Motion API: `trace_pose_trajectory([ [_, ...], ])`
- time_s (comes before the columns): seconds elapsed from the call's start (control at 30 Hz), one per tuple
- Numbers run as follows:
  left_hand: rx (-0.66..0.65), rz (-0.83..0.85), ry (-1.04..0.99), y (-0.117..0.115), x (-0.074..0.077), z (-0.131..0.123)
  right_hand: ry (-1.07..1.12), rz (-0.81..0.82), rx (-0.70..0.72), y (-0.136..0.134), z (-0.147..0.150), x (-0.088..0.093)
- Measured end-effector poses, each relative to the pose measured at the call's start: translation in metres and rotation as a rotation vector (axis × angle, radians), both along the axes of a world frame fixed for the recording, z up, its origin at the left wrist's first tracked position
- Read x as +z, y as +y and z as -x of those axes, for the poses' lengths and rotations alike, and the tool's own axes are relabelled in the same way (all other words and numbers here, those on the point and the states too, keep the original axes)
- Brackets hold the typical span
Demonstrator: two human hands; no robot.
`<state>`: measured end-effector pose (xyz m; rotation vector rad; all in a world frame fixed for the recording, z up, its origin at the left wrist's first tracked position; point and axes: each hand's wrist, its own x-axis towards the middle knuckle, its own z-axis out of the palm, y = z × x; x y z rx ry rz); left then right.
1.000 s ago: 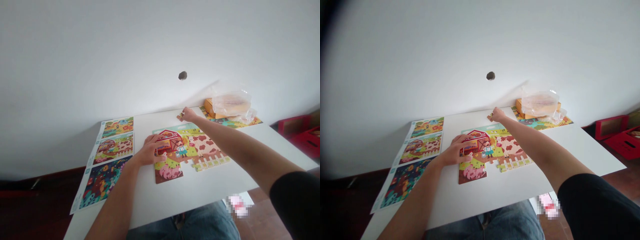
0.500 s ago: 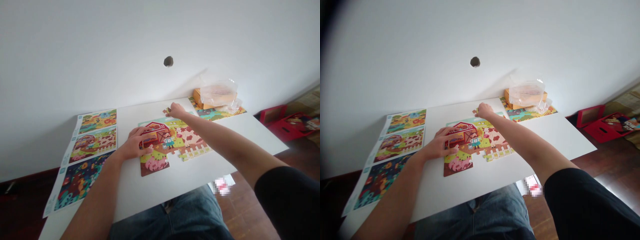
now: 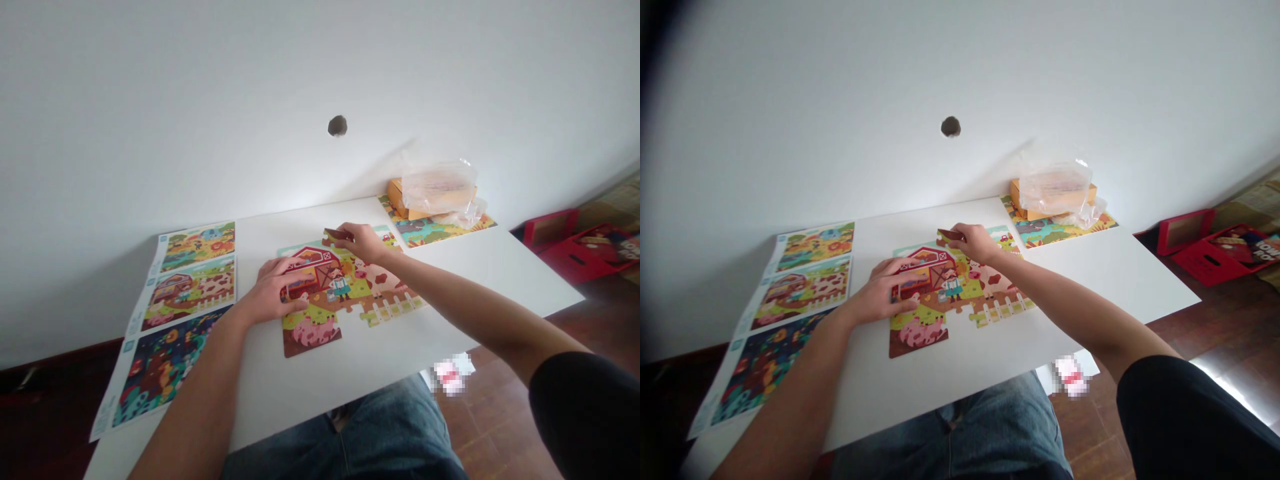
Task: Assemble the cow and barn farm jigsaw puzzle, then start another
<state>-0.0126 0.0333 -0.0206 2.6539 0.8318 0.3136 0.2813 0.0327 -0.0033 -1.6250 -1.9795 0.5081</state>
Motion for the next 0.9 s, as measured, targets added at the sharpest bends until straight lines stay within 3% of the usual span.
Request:
trace_pose_trajectory([
  [0.13,0.026,-0.011,0.003,0.000,-0.003,0.001,0.148,0.117,0.278,-0.033,-0.006,-0.004],
  [0.2,0.020,-0.014,0.004,0.000,-0.004,0.002,0.172,0.090,0.356,-0.043,-0.004,-0.009],
  [0.37,0.019,-0.029,0.010,0.000,-0.004,0.002,0.139,-0.040,0.390,-0.052,0.006,-0.018],
  [0.63,0.006,-0.035,0.011,0.003,-0.007,0.004,0.155,0.086,0.367,-0.049,-0.014,-0.012],
  [0.9,0.001,-0.032,0.012,0.001,-0.004,0.003,0.127,0.096,0.467,-0.046,-0.033,-0.004],
])
